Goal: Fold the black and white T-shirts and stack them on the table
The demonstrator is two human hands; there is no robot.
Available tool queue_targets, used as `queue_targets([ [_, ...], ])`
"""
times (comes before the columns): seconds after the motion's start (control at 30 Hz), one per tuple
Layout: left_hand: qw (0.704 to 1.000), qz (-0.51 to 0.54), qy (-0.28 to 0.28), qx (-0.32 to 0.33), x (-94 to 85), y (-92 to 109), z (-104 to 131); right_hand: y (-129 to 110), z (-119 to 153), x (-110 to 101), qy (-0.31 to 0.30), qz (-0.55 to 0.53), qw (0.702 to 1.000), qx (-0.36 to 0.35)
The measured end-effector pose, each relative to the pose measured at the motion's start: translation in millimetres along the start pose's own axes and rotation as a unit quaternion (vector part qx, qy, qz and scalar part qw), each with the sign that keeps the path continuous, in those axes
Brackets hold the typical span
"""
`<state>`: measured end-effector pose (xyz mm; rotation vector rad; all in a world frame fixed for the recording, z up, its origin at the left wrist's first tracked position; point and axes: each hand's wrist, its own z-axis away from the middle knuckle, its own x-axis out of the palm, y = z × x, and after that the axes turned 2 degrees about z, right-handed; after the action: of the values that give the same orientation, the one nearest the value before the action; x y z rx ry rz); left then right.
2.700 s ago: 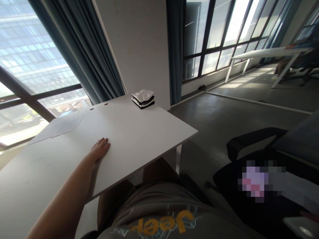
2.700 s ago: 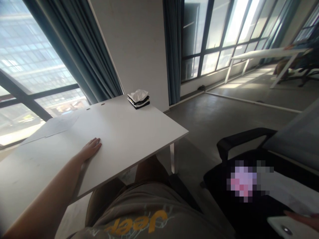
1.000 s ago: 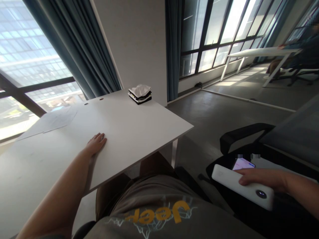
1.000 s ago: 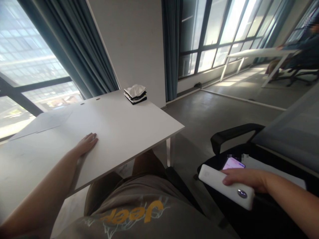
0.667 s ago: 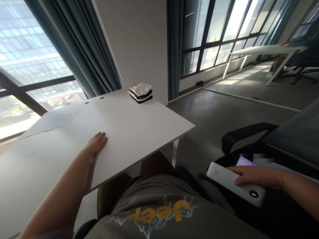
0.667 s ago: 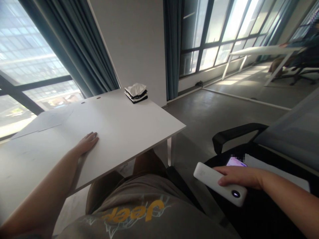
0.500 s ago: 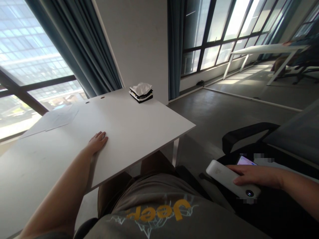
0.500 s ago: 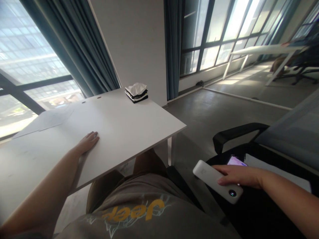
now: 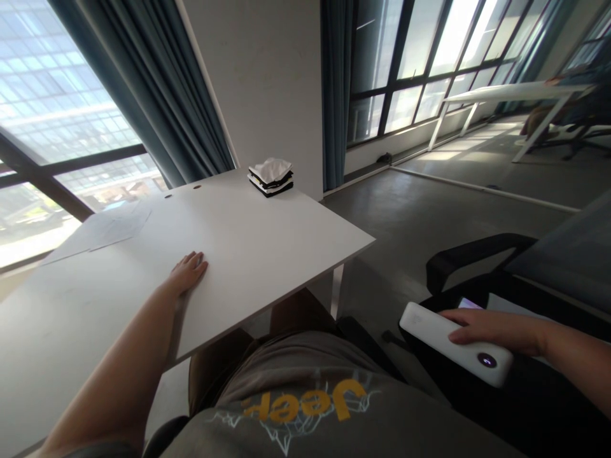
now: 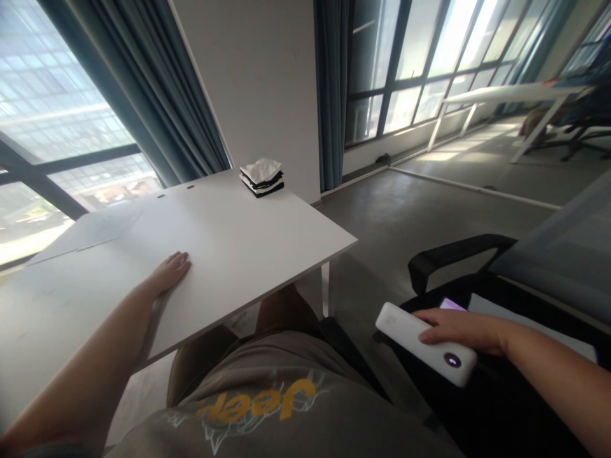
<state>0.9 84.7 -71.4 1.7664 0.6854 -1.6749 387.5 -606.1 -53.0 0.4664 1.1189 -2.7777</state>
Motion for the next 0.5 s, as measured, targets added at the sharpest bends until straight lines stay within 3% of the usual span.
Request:
queue_targets([
  [0.27, 0.999, 0.017, -0.019, -0.019, -3.2, 3.8, 1.9, -12.6, -6.1, 7.8, -0.034, -0.012, 0.999, -0.014],
  [0.5, 1.000, 0.013, -0.008, -0.014, -0.9, 1.7, -0.1, -26.8, -27.3, 19.4, -0.093, 0.076, 0.991, -0.057],
])
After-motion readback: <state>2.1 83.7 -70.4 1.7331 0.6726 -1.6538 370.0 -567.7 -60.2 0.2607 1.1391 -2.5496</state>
